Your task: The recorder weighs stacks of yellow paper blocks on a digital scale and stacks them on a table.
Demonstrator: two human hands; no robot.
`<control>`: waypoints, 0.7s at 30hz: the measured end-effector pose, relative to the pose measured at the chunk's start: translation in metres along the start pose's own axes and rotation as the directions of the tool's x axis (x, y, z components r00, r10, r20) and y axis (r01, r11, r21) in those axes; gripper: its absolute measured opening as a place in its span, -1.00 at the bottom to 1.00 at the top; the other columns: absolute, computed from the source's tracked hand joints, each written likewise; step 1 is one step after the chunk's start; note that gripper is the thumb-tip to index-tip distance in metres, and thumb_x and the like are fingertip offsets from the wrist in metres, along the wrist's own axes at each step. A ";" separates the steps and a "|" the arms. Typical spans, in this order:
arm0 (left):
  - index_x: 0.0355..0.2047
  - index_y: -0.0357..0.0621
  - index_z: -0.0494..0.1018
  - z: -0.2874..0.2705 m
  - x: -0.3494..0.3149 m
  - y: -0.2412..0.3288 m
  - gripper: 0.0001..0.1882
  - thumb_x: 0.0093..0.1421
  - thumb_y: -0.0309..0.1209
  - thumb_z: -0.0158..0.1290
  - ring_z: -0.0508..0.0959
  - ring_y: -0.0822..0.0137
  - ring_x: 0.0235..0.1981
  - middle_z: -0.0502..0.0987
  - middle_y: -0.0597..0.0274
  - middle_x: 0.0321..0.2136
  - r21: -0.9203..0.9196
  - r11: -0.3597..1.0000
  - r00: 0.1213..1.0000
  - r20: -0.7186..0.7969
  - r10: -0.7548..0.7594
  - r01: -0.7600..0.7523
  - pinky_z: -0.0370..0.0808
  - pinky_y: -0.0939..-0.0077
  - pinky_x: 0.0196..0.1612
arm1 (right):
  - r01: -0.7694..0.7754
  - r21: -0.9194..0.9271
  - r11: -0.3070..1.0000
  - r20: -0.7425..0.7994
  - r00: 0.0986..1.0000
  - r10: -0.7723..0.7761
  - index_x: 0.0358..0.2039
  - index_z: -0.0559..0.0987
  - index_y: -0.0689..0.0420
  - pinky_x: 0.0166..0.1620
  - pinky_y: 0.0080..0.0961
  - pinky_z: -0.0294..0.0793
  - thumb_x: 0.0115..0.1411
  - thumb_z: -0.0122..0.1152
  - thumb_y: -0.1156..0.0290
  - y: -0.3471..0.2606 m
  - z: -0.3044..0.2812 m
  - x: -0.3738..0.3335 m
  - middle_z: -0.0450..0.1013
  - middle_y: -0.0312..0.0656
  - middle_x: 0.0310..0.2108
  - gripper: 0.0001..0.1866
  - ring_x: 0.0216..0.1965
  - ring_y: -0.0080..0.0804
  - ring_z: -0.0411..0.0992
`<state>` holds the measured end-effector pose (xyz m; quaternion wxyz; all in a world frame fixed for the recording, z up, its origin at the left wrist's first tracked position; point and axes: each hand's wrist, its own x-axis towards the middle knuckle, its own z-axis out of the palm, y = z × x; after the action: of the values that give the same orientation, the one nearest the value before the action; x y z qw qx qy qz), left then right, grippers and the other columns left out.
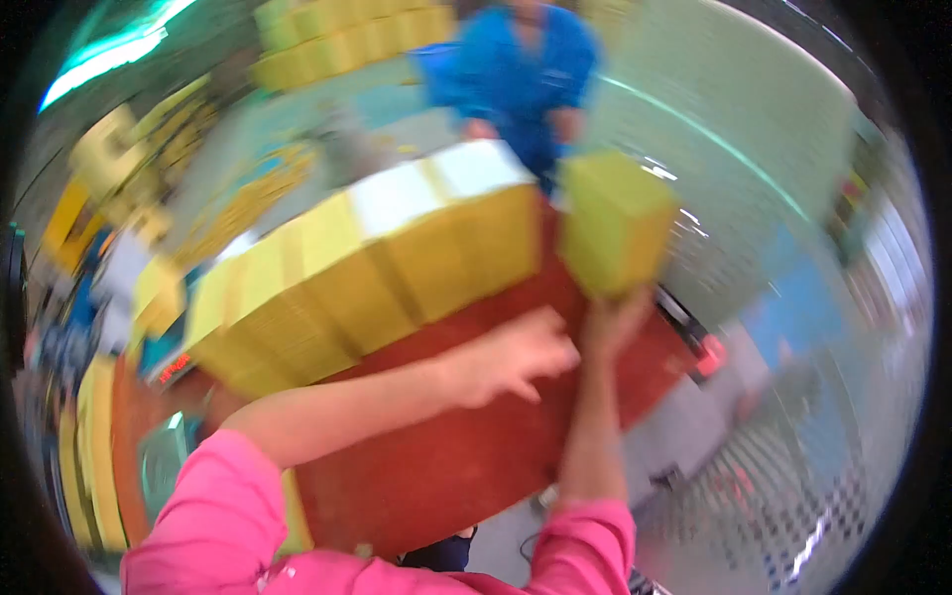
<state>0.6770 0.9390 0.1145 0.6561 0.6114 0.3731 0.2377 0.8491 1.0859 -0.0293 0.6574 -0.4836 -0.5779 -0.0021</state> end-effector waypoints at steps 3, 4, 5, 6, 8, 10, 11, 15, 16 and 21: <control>0.37 -0.25 -0.05 0.017 -0.118 -0.005 -0.14 0.26 -0.02 0.04 0.28 0.17 0.25 0.20 0.01 0.28 -0.146 0.972 0.983 0.045 -0.180 0.185 0.44 0.23 0.09 | -0.101 0.066 0.993 0.248 0.965 0.082 -0.15 0.51 0.35 -0.03 -0.26 0.37 0.17 0.16 0.48 -0.059 -0.028 -0.020 0.51 0.02 -0.23 -0.73 -0.15 -0.17 0.42; 0.35 -0.24 0.02 0.021 -0.154 -0.002 -0.18 0.26 -0.02 0.04 0.28 0.22 0.25 0.27 0.03 0.24 -0.148 0.971 0.982 0.064 -0.180 0.188 0.44 0.28 0.07 | -0.062 -0.069 0.996 0.228 0.971 0.076 -0.12 0.51 0.37 0.00 -0.24 0.40 0.22 0.17 0.41 -0.028 -0.050 -0.029 0.51 0.05 -0.15 -0.70 -0.11 -0.17 0.42; 0.34 -0.23 0.07 0.023 -0.192 -0.010 -0.22 0.27 -0.04 0.03 0.30 0.24 0.23 0.30 0.04 0.22 -0.159 0.973 0.985 -0.028 -0.172 0.165 0.44 0.30 0.06 | 0.137 -0.120 0.983 0.195 0.974 -0.112 -0.03 0.47 0.38 0.04 -0.25 0.42 0.25 0.17 0.37 -0.008 -0.071 -0.041 0.47 0.09 -0.03 -0.62 -0.03 -0.17 0.42; 0.32 -0.22 0.12 0.026 -0.225 -0.016 -0.26 0.28 -0.05 0.03 0.33 0.26 0.20 0.33 0.06 0.20 -0.161 0.977 0.984 -0.091 -0.156 0.140 0.44 0.32 0.06 | 0.089 -0.118 0.989 0.138 0.988 -0.072 -0.01 0.46 0.38 0.08 -0.22 0.39 0.29 0.09 0.34 0.029 -0.093 -0.062 0.45 0.13 0.00 -0.62 -0.01 -0.04 0.42; 0.30 -0.22 0.15 0.029 -0.331 -0.042 -0.29 0.29 -0.07 0.03 0.36 0.27 0.17 0.35 0.06 0.19 -0.258 0.965 0.901 -0.403 -0.159 0.055 0.44 0.35 0.06 | -0.456 0.028 0.890 0.107 0.886 0.451 0.15 0.36 0.37 0.16 -0.24 0.36 0.31 0.05 0.37 -0.042 -0.083 -0.106 0.38 0.14 0.11 -0.54 0.10 -0.04 0.37; 0.25 -0.24 0.23 0.053 -0.434 -0.068 -0.38 0.30 -0.13 0.03 0.42 0.29 0.11 0.39 0.07 0.15 -0.371 0.917 0.740 -0.656 -0.149 -0.144 0.44 0.40 0.06 | -0.242 0.011 0.970 0.300 0.926 0.228 0.23 0.32 0.25 0.20 -0.25 0.33 0.31 0.00 0.42 -0.045 -0.083 -0.147 0.30 0.09 0.20 -0.52 0.15 -0.09 0.34; 0.24 -0.22 0.25 0.069 -0.486 -0.078 -0.41 0.32 -0.14 0.01 0.44 0.27 0.11 0.40 0.08 0.14 -0.389 0.900 0.612 -0.766 -0.199 -0.194 0.44 0.37 0.07 | -0.297 0.122 0.947 0.422 0.879 0.222 0.24 0.32 0.20 0.20 -0.24 0.32 0.32 -0.04 0.43 -0.112 -0.080 -0.177 0.30 0.07 0.21 -0.53 0.16 -0.11 0.33; 0.18 -0.20 0.31 0.160 -0.664 -0.127 -0.50 0.35 -0.15 -0.05 0.47 0.25 0.06 0.44 0.09 0.09 -0.363 0.838 0.170 -0.932 -0.321 -0.408 0.44 0.29 0.08 | -0.454 0.478 0.752 0.728 0.684 -0.050 0.20 0.33 0.23 0.13 -0.39 0.31 0.29 -0.18 0.54 -0.380 -0.094 -0.245 0.29 -0.06 0.21 -0.54 0.15 -0.20 0.33; 0.18 -0.20 0.31 0.181 -0.698 -0.134 -0.50 0.35 -0.15 -0.05 0.47 0.25 0.06 0.44 0.09 0.09 -0.351 0.835 0.151 -0.936 -0.317 -0.423 0.44 0.29 0.08 | -0.449 0.490 0.747 0.731 0.678 -0.073 0.20 0.33 0.23 0.13 -0.39 0.31 0.29 -0.18 0.54 -0.436 -0.103 -0.264 0.29 -0.06 0.21 -0.54 0.15 -0.20 0.33; 0.13 -0.23 0.33 0.278 -0.850 -0.182 -0.52 0.36 -0.14 -0.08 0.49 0.18 0.02 0.45 0.02 0.04 -0.288 0.807 -0.118 -0.909 -0.400 -0.516 0.46 0.24 0.04 | -0.754 0.459 0.469 0.883 0.330 -0.333 0.06 0.45 0.28 0.04 -0.40 0.36 0.21 -0.14 0.62 -0.630 -0.137 -0.410 0.46 -0.06 -0.10 -0.60 -0.08 -0.35 0.41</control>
<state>0.3504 0.0868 0.0985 0.2839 -0.0002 0.6061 0.7430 0.4630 0.4351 0.0762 0.3447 -0.0884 -0.6655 0.6562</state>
